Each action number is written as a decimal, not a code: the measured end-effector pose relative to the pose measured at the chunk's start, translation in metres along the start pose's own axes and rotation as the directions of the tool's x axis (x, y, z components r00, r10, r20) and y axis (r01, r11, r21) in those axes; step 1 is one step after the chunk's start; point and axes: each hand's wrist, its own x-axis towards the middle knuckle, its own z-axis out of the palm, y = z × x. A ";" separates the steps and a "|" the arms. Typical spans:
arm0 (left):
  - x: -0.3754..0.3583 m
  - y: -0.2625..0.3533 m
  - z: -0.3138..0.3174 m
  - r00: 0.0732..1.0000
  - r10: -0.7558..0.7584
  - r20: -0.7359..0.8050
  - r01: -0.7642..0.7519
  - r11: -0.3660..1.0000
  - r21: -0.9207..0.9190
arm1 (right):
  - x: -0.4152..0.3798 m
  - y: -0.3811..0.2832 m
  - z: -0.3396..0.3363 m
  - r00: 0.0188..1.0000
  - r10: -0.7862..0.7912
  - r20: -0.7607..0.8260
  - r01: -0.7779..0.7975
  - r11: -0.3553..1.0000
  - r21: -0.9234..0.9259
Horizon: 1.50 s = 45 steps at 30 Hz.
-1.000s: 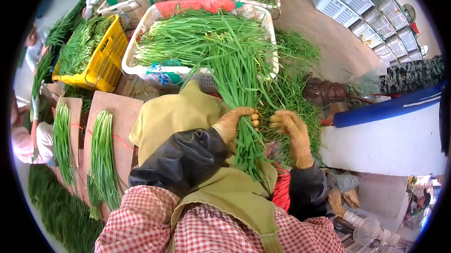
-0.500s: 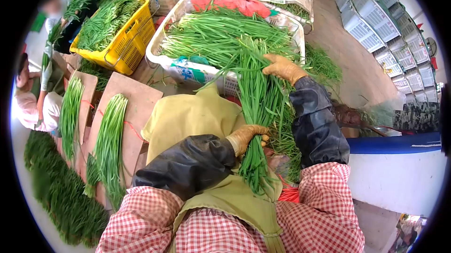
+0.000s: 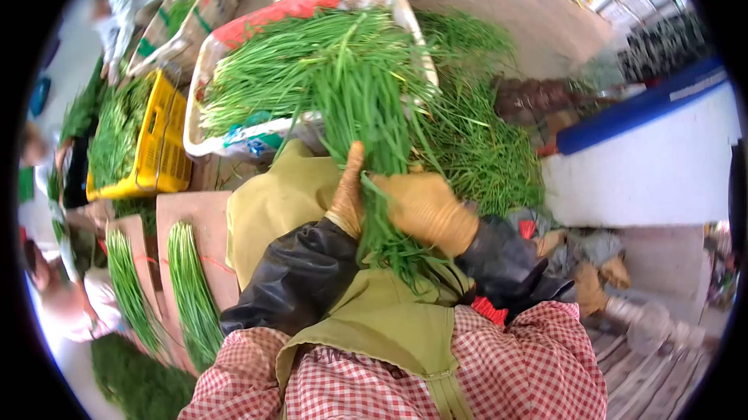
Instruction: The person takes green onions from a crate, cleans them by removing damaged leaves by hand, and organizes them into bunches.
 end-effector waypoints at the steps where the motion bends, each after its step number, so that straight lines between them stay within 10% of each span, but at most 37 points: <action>1: 0.006 -0.002 -0.016 0.998 -0.053 0.015 0.053 0.999 -0.006 | -0.009 -0.016 -0.003 0.998 -0.008 0.060 0.015 0.993 -0.121; 5: 0.009 0.001 -0.027 0.987 -0.160 -0.024 0.160 0.987 -0.007 | -0.053 -0.040 -0.004 0.993 0.017 0.119 -0.008 0.997 -0.070; 7: 0.014 0.001 -0.042 0.985 -0.171 0.040 0.172 0.984 -0.040 | -0.073 -0.021 -0.023 0.993 -0.068 -0.101 0.106 0.890 0.444; 12: 0.005 0.003 -0.030 0.990 -0.137 0.015 0.138 0.985 -0.101 | -0.045 0.095 -0.072 0.727 0.533 -0.432 -0.017 0.643 0.765; 15: 0.005 0.004 -0.035 0.987 -0.157 -0.035 0.152 0.982 -0.115 | -0.019 0.209 -0.020 0.648 0.761 -0.046 -0.498 0.468 0.730; 19: 0.001 0.003 -0.030 0.980 -0.138 -0.141 0.130 0.989 -0.067 | 0.026 0.186 0.048 0.743 0.332 0.581 -0.615 -0.004 0.789; 22: 0.004 0.000 -0.028 0.965 -0.164 -0.203 0.187 0.978 0.097 | 0.046 0.102 0.081 0.818 0.083 0.569 -0.567 -0.042 0.822; 25: 0.004 -0.001 -0.020 0.927 -0.135 -0.351 0.188 0.974 0.123 | 0.043 0.041 0.060 0.913 0.172 0.371 -0.353 -0.126 0.927; 30: 0.010 0.004 -0.016 0.871 -0.157 -0.466 0.297 0.923 0.245 | 0.047 0.068 0.094 0.907 0.077 0.415 -0.402 -0.141 0.905; 34: -0.002 0.023 -0.020 0.917 -0.204 -0.344 0.318 0.892 0.320 | 0.035 0.050 0.052 0.876 0.180 0.448 -0.289 -0.548 0.785; 36: -0.026 0.037 0.001 0.916 -0.150 -0.373 0.319 0.837 0.444 | 0.043 0.060 0.092 0.953 0.227 0.201 -0.002 -0.657 0.753; 39: -0.072 0.058 0.015 0.875 -0.155 -0.459 0.451 0.604 0.657 | 0.049 0.057 0.087 0.945 0.268 0.187 0.032 -0.647 0.761; 40: -0.092 0.066 0.010 0.989 -0.110 -0.097 0.116 0.185 0.976 | 0.051 0.057 0.086 0.931 0.312 0.191 0.071 -0.668 0.741; 41: -0.112 0.073 0.007 0.937 -0.239 0.253 -0.313 -0.260 0.914 | 0.036 0.039 0.039 0.875 0.391 0.287 0.016 -0.616 0.788; 45: -0.176 0.086 0.031 0.977 -0.202 -0.069 0.020 -0.232 0.972 | 0.039 0.059 0.061 0.882 0.466 0.067 0.289 -0.650 0.703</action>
